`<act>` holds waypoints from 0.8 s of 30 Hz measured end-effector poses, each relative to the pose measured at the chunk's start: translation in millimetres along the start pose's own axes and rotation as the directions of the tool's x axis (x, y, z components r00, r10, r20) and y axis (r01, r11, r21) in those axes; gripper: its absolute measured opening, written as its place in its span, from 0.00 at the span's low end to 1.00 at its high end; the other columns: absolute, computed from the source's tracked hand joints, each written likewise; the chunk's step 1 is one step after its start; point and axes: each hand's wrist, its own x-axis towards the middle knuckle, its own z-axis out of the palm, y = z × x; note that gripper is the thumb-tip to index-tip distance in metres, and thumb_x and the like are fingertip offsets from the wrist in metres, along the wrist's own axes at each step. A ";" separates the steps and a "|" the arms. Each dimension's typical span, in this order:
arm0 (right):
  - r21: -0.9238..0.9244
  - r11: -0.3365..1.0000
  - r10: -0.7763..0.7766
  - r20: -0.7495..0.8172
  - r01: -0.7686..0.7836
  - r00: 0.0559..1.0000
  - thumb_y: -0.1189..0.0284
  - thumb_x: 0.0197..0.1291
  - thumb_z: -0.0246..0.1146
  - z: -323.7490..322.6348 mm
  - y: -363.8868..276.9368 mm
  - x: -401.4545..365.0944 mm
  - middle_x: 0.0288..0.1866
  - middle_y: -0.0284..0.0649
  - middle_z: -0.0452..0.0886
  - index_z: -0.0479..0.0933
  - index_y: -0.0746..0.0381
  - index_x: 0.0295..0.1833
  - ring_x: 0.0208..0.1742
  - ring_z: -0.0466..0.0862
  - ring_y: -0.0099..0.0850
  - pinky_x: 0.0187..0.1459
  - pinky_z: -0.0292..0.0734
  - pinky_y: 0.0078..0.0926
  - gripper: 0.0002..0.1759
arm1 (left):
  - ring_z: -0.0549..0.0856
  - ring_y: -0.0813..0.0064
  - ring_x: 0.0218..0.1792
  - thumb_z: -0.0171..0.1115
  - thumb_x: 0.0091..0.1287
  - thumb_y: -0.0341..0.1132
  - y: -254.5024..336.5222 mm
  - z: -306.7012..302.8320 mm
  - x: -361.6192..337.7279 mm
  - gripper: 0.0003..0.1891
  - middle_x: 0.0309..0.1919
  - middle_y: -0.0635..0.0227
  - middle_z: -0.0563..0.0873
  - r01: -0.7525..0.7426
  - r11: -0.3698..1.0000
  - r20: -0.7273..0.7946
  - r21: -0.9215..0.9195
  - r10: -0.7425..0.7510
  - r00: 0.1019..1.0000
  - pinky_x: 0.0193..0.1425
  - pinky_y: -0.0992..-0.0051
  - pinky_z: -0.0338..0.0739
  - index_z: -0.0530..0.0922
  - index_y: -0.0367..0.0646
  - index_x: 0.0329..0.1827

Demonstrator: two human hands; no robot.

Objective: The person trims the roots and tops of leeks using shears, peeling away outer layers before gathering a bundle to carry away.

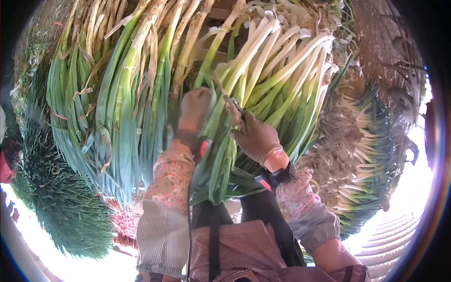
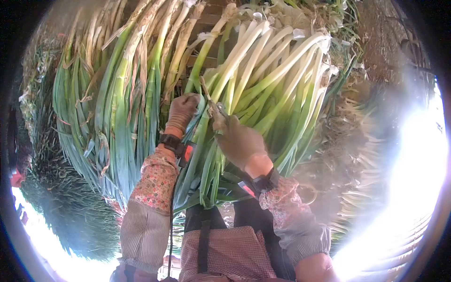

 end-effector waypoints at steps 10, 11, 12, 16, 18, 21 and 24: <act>-0.008 0.999 -0.038 0.021 0.038 0.999 0.52 0.64 0.61 19.4 -5.9 3.3 0.35 0.56 0.84 0.69 0.62 0.57 0.40 0.84 0.58 0.42 0.78 0.55 0.27 | 0.88 0.56 0.53 0.68 0.59 0.45 12.4 -10.6 21.2 0.24 0.53 0.54 0.86 0.222 0.655 -0.227 0.722 -0.078 0.971 0.55 0.59 0.83 0.81 0.47 0.58; 0.011 1.000 0.013 0.062 -0.013 0.998 0.52 0.64 0.60 16.3 -14.0 1.9 0.35 0.57 0.84 0.69 0.63 0.57 0.40 0.84 0.58 0.42 0.78 0.55 0.27 | 0.87 0.57 0.53 0.69 0.58 0.46 15.1 -10.9 20.9 0.25 0.54 0.55 0.86 0.253 0.596 -0.205 0.762 -0.149 0.967 0.55 0.60 0.83 0.82 0.48 0.58; 0.017 1.000 0.023 0.060 -0.024 0.998 0.52 0.64 0.60 21.3 -12.0 4.7 0.35 0.57 0.84 0.69 0.63 0.57 0.40 0.84 0.59 0.42 0.78 0.55 0.28 | 0.87 0.56 0.54 0.69 0.56 0.48 12.7 -12.9 24.6 0.25 0.55 0.57 0.86 0.248 0.605 -0.158 0.756 -0.199 0.967 0.56 0.60 0.83 0.83 0.48 0.57; 0.053 0.996 0.069 -0.005 -0.069 0.998 0.52 0.65 0.60 30.3 -8.5 10.1 0.34 0.57 0.84 0.69 0.65 0.55 0.39 0.85 0.59 0.43 0.78 0.54 0.27 | 0.87 0.56 0.54 0.70 0.53 0.48 11.0 -14.6 22.6 0.26 0.51 0.53 0.88 0.205 0.733 -0.114 0.649 -0.173 0.978 0.58 0.59 0.80 0.83 0.45 0.54; 0.041 0.997 0.071 -0.009 -0.070 0.997 0.52 0.65 0.59 31.5 -10.6 5.6 0.34 0.57 0.84 0.69 0.66 0.54 0.39 0.85 0.59 0.43 0.78 0.54 0.27 | 0.87 0.55 0.54 0.70 0.53 0.48 12.0 -13.3 22.5 0.26 0.51 0.53 0.88 0.225 0.732 -0.115 0.643 -0.199 0.973 0.59 0.59 0.79 0.83 0.45 0.54; -0.015 0.997 0.083 0.043 -0.082 0.996 0.54 0.66 0.58 35.1 -16.9 3.3 0.36 0.56 0.85 0.68 0.66 0.55 0.41 0.85 0.58 0.45 0.79 0.53 0.26 | 0.87 0.55 0.54 0.70 0.51 0.49 2.9 -15.3 17.1 0.29 0.51 0.54 0.88 0.181 0.779 -0.112 0.601 -0.142 0.984 0.59 0.59 0.79 0.82 0.46 0.56; -0.026 0.986 0.163 0.039 -0.162 0.986 0.57 0.67 0.57 26.1 -21.6 8.3 0.41 0.55 0.86 0.68 0.65 0.59 0.44 0.86 0.56 0.48 0.79 0.51 0.25 | 0.87 0.55 0.54 0.69 0.49 0.51 -0.2 -14.6 22.6 0.31 0.51 0.56 0.89 0.127 0.744 -0.022 0.656 -0.150 0.988 0.58 0.59 0.80 0.83 0.47 0.58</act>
